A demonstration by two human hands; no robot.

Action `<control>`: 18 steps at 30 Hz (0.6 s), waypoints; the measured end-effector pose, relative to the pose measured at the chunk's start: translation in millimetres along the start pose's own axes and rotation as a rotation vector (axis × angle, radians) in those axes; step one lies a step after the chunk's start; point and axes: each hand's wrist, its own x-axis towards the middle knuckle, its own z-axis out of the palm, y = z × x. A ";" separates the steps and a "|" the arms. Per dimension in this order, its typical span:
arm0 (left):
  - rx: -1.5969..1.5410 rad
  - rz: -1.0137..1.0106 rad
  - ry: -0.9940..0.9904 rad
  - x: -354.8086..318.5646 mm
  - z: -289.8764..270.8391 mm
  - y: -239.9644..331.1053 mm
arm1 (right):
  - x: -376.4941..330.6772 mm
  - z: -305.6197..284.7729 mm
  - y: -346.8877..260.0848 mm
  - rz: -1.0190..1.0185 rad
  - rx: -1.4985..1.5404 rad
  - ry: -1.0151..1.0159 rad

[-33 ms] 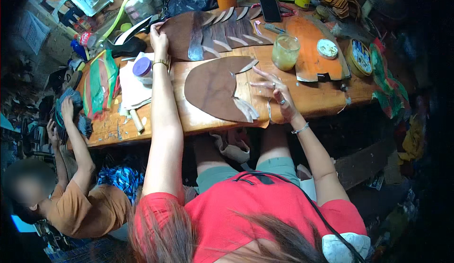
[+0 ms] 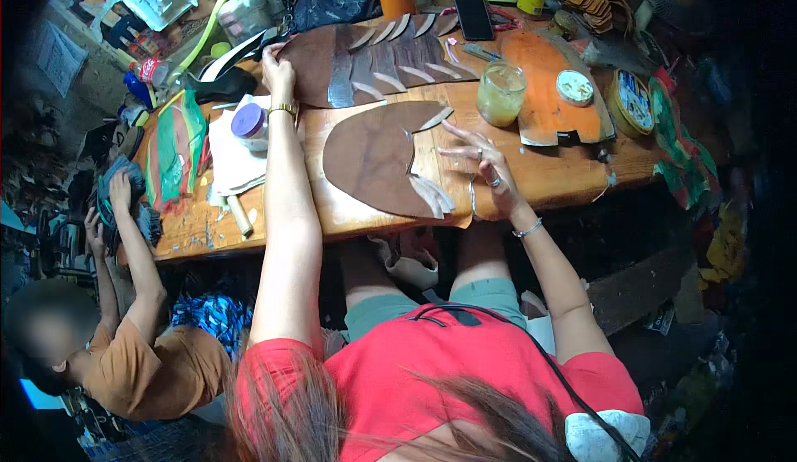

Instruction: Applying glue to leather and paper components for shoe manufacturing.

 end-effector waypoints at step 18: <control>0.519 0.302 -0.037 -25.0 31.5 10.7 | 57.2 -84.8 -27.5 -0.322 -0.935 0.356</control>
